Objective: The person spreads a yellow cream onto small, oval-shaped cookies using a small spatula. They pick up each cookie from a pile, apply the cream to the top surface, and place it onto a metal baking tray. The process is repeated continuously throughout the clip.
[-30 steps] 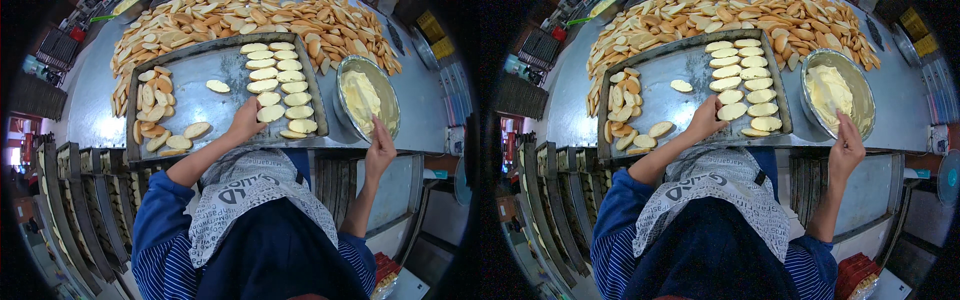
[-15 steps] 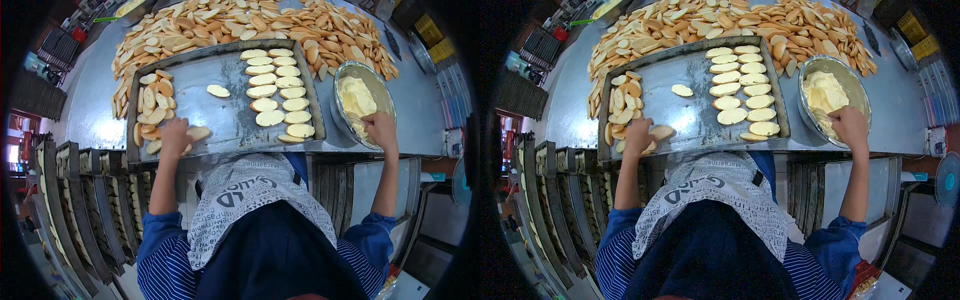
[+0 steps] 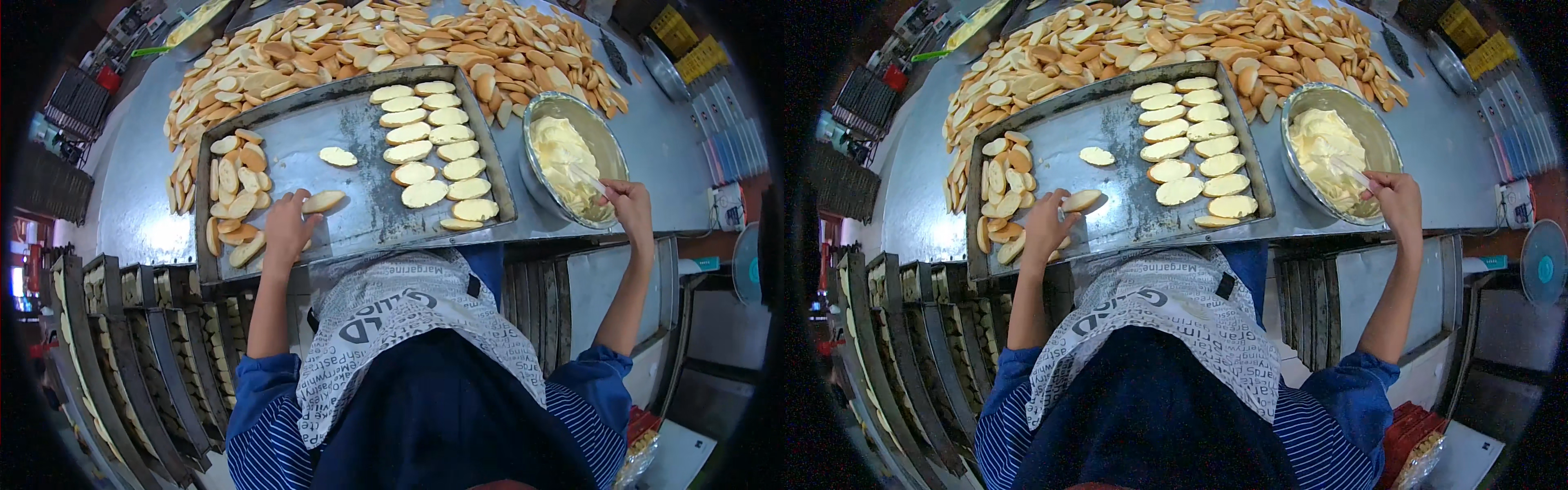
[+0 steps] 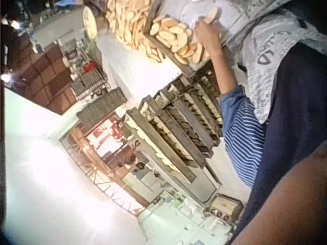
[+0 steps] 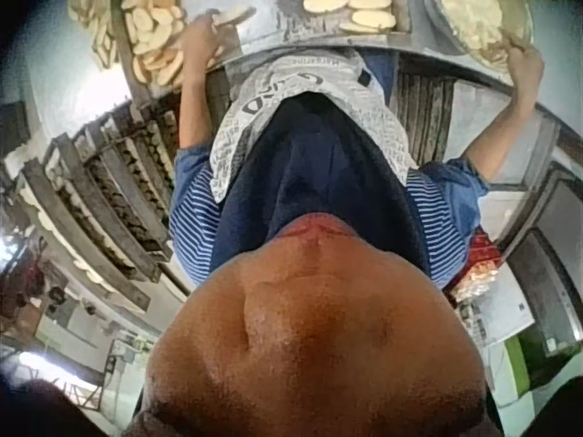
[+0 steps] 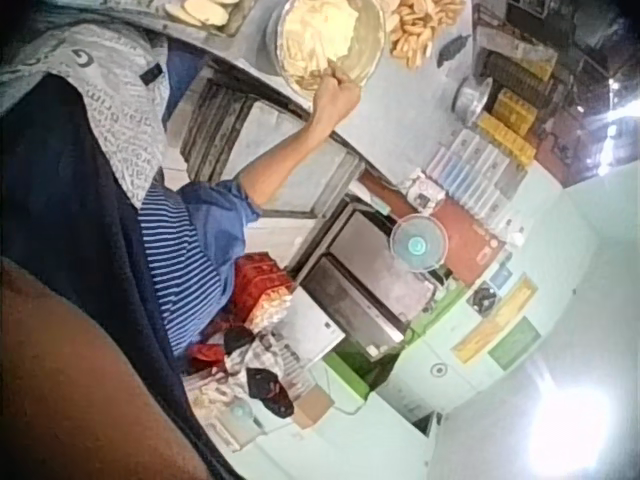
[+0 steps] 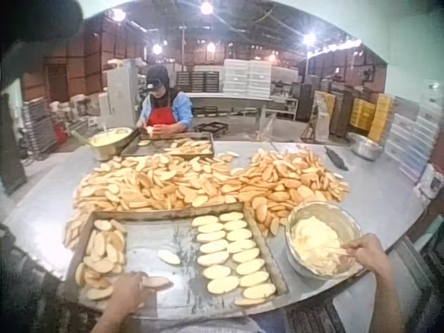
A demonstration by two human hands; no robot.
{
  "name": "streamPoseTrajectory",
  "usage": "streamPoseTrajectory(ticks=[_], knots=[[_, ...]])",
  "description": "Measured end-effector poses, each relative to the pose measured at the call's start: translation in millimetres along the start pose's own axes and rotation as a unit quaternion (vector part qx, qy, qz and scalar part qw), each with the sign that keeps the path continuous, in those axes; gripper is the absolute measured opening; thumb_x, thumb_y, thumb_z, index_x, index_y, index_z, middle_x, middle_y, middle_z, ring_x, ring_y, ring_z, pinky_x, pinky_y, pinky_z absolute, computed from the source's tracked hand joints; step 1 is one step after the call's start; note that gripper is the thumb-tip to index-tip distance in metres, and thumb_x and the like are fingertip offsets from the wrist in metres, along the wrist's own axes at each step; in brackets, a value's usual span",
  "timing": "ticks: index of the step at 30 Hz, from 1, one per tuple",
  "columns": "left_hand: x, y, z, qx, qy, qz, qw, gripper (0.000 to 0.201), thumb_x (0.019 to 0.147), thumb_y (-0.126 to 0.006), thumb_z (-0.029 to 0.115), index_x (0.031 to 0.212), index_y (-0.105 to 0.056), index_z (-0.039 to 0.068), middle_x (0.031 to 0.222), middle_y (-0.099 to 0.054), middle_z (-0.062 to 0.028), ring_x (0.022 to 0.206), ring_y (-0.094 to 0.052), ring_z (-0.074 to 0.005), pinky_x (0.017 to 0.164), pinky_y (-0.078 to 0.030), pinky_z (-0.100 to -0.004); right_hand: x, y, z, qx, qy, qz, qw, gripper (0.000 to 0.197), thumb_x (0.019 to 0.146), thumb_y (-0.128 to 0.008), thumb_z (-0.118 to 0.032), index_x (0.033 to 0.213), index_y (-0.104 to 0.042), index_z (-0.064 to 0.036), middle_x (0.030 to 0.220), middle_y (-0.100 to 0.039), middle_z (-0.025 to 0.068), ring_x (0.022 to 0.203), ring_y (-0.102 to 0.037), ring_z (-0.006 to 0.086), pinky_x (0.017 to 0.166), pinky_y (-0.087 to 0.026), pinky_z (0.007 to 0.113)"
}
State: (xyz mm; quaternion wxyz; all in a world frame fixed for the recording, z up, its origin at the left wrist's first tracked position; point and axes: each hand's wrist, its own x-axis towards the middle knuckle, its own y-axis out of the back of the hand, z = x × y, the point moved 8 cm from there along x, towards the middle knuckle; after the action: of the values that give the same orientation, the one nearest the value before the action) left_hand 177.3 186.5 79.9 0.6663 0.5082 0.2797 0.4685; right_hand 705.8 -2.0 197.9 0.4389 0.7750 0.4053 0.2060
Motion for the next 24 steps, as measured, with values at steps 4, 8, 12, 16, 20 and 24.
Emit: streamPoseTrajectory(ticks=[4, 8, 12, 16, 20, 24], knots=[[13, -15, 16, -0.01, -0.024, -0.02, 0.999, 0.041, 0.068, -0.076, 0.02, 0.101, -0.055, 0.007, 0.093, -0.061, -0.0138, 0.087, -0.059, -0.0345, 0.073, -0.047, -0.0431, -8, 7, -15, -0.071, 0.046, 0.068, 0.994, 0.024, 0.079, -0.058, -0.01, 0.099, -0.071, -0.0074, 0.069, -0.068, 0.008, 0.064, -0.063, 0.0177, 0.062, -0.046, 0.03], [15, -13, 35, -0.05, -0.085, 0.024, 0.995, 0.04, 0.069, -0.075, 0.018, 0.101, -0.054, 0.007, 0.092, -0.06, -0.0132, 0.087, -0.058, -0.034, 0.073, -0.047, -0.0429, -20, 1, -48, -0.174, 0.106, 0.114, 0.972, 0.025, 0.078, -0.056, -0.009, 0.098, -0.072, -0.0126, 0.07, -0.067, 0.0091, 0.063, -0.063, 0.0249, 0.06, -0.046, 0.033], [21, -19, 45, -0.07, -0.07, -0.017, 0.995, 0.038, 0.07, -0.075, 0.015, 0.095, -0.049, 0.005, 0.093, -0.06, -0.0149, 0.088, -0.058, -0.0351, 0.071, -0.046, -0.0436, -22, -14, -56, -0.14, 0.089, 0.053, 0.985, 0.025, 0.078, -0.057, -0.009, 0.098, -0.072, -0.0142, 0.074, -0.068, 0.0099, 0.067, -0.064, 0.0262, 0.062, -0.048, 0.035], [24, -31, 34, -0.14, -0.015, -0.063, 0.988, 0.036, 0.072, -0.072, 0.011, 0.091, -0.043, 0.004, 0.091, -0.058, -0.0165, 0.081, -0.06, -0.0364, 0.065, -0.046, -0.0425, -10, -17, -29, -0.025, 0.023, 0.013, 0.999, 0.026, 0.079, -0.055, -0.008, 0.099, -0.071, -0.0117, 0.072, -0.069, 0.0065, 0.066, -0.064, 0.0198, 0.063, -0.047, 0.032], [25, -39, 18, -0.249, 0.029, -0.052, 0.967, 0.029, 0.079, -0.067, 0.008, 0.095, -0.044, 0.004, 0.091, -0.058, -0.0131, 0.071, -0.062, -0.0297, 0.058, -0.046, -0.0377, 2, -33, -18, -0.003, 0.023, 0.014, 1.0, 0.024, 0.081, -0.057, -0.006, 0.1, -0.069, -0.0029, 0.068, -0.068, 0.0044, 0.06, -0.058, 0.0131, 0.061, -0.044, 0.028], [19, -48, 22, -0.503, 0.108, -0.113, 0.85, 0.026, 0.09, -0.056, 0.012, 0.112, -0.046, 0.006, 0.099, -0.057, -0.0078, 0.077, -0.058, -0.0164, 0.063, -0.046, -0.0301, 13, -51, -4, 0.136, -0.007, -0.056, 0.989, 0.024, 0.083, -0.057, -0.006, 0.103, -0.068, 0.0007, 0.068, -0.067, 0.0028, 0.052, -0.05, 0.0087, 0.053, -0.039, 0.023]])
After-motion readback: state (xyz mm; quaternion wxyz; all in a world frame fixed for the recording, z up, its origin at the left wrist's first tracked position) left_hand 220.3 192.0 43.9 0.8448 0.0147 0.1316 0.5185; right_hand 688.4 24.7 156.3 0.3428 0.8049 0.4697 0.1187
